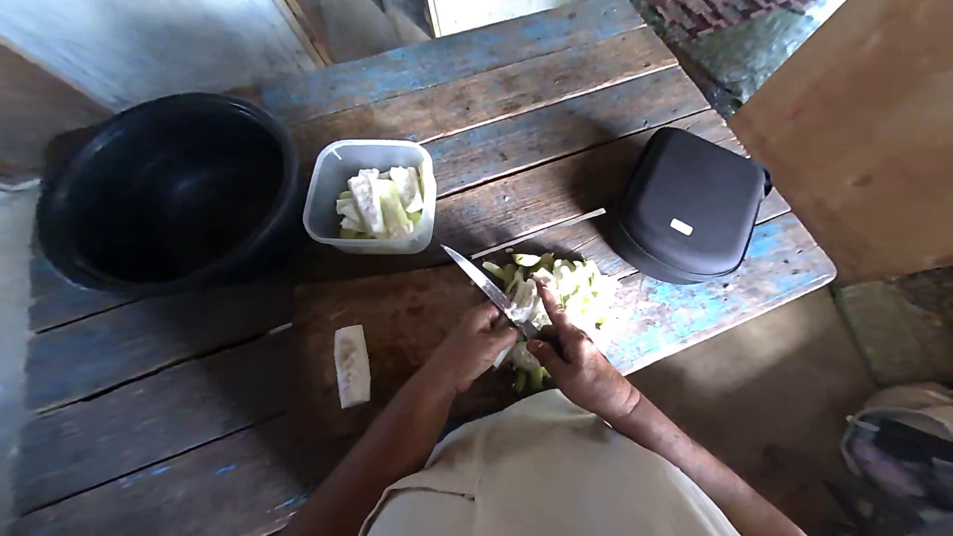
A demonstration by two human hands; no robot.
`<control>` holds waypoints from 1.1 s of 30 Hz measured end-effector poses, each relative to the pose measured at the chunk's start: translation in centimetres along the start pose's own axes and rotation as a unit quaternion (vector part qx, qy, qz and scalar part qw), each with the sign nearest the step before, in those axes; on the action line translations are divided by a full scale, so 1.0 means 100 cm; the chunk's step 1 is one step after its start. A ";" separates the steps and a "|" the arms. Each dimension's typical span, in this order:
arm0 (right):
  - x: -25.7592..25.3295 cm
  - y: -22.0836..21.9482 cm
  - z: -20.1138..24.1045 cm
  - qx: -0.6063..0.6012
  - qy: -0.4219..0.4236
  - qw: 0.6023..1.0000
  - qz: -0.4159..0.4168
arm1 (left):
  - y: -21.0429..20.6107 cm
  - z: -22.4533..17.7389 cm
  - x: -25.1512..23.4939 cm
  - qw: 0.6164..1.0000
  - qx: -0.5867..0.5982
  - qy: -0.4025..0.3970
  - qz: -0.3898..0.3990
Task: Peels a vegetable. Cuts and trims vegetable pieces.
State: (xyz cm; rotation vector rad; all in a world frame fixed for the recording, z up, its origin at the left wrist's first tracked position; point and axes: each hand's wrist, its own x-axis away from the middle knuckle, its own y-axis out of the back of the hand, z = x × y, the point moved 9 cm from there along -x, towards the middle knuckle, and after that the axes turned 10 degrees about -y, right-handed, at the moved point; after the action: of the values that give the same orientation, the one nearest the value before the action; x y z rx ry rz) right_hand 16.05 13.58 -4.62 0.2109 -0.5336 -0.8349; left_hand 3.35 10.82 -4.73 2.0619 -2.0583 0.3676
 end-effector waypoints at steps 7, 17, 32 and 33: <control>-0.007 0.008 -0.005 -0.048 -0.011 0.997 -0.053 | -0.014 0.004 0.005 0.999 0.007 -0.001 0.036; -0.012 0.007 -0.003 0.023 -0.047 0.996 -0.072 | -0.012 -0.001 0.009 0.991 -0.109 -0.019 0.070; -0.011 0.024 -0.019 -0.139 -0.100 0.985 0.023 | 0.030 0.002 0.021 0.998 0.008 -0.038 -0.049; -0.011 0.027 -0.019 -0.134 -0.102 0.986 0.008 | 0.030 0.001 0.019 0.997 -0.018 -0.056 -0.056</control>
State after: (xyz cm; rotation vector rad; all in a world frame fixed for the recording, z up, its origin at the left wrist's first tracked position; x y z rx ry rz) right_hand 18.22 16.17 -5.60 -0.1270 -0.6071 -0.9087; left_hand 0.33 8.96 -4.26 2.2099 -1.9820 0.1993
